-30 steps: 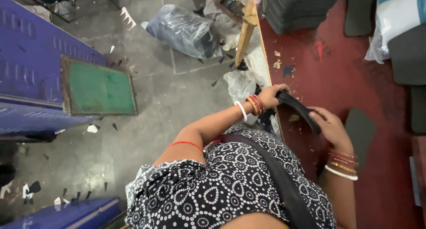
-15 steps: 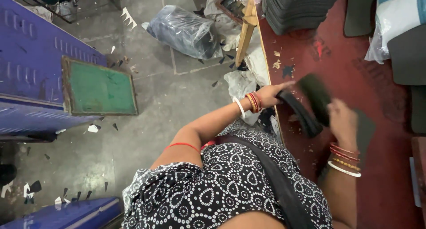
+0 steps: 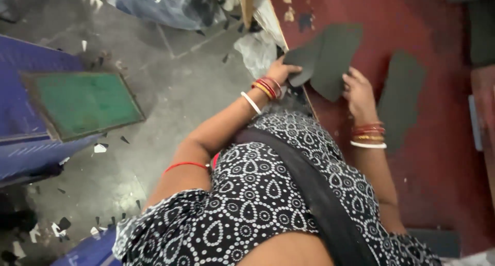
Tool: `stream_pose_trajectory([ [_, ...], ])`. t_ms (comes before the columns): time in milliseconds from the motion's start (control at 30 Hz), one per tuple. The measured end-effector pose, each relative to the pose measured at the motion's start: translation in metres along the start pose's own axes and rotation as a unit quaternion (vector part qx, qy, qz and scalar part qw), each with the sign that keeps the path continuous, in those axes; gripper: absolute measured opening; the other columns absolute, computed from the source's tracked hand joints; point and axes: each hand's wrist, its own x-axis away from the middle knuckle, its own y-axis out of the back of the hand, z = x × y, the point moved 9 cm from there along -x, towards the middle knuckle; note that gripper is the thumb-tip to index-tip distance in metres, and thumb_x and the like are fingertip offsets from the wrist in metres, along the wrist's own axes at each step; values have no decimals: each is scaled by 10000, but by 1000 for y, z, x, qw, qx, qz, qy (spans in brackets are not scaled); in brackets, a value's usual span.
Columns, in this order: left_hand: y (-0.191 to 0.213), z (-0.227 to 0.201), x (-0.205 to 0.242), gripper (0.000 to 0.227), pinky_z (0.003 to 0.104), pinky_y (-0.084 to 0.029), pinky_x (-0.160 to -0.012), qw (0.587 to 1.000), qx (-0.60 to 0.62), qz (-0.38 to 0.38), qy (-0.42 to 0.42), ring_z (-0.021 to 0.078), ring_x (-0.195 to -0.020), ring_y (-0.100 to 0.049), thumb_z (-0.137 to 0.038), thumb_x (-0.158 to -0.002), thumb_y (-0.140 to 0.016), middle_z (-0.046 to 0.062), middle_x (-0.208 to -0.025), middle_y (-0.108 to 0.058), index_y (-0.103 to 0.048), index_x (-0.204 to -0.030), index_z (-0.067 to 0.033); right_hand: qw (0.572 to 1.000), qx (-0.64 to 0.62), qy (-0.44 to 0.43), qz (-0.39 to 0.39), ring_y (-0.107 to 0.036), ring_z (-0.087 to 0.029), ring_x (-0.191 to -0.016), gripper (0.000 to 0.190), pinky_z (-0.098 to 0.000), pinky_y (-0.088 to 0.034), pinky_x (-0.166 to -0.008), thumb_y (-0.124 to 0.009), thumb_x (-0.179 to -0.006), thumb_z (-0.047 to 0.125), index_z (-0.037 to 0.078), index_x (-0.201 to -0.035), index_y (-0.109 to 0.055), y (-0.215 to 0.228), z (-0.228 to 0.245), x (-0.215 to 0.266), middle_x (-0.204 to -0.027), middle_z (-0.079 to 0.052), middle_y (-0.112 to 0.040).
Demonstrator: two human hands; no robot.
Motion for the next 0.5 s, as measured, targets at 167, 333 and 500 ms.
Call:
stream_pose_trajectory([
  [167,-8,-12,24,547,425,-647,-779,999,48,15,20,281,-917,-745,16,-781,-774,166,-1092,-732,-589,-1296,29,1000,-28,9,10,-530,-12,-767,419,-178,-473,-658,-550,-1014,112,101,-1430,-599,-19,18,21,-1023,97,-645],
  [333,-9,-19,30,544,419,-652,-736,998,47,2,38,266,-900,-745,3,-784,-760,146,-1085,-726,-579,-1296,7,1000,-10,1,0,-634,11,-879,431,-171,-541,-734,-526,-977,63,111,-1405,-549,-30,31,32,-1068,117,-680],
  [500,-6,-11,28,538,399,-660,-773,998,62,14,9,265,-916,-755,15,-796,-775,159,-1098,-734,-583,-1298,42,998,22,49,28,-517,-7,-802,446,-161,-379,-610,-556,-1026,68,124,-1468,-557,-23,26,28,-1026,93,-636],
])
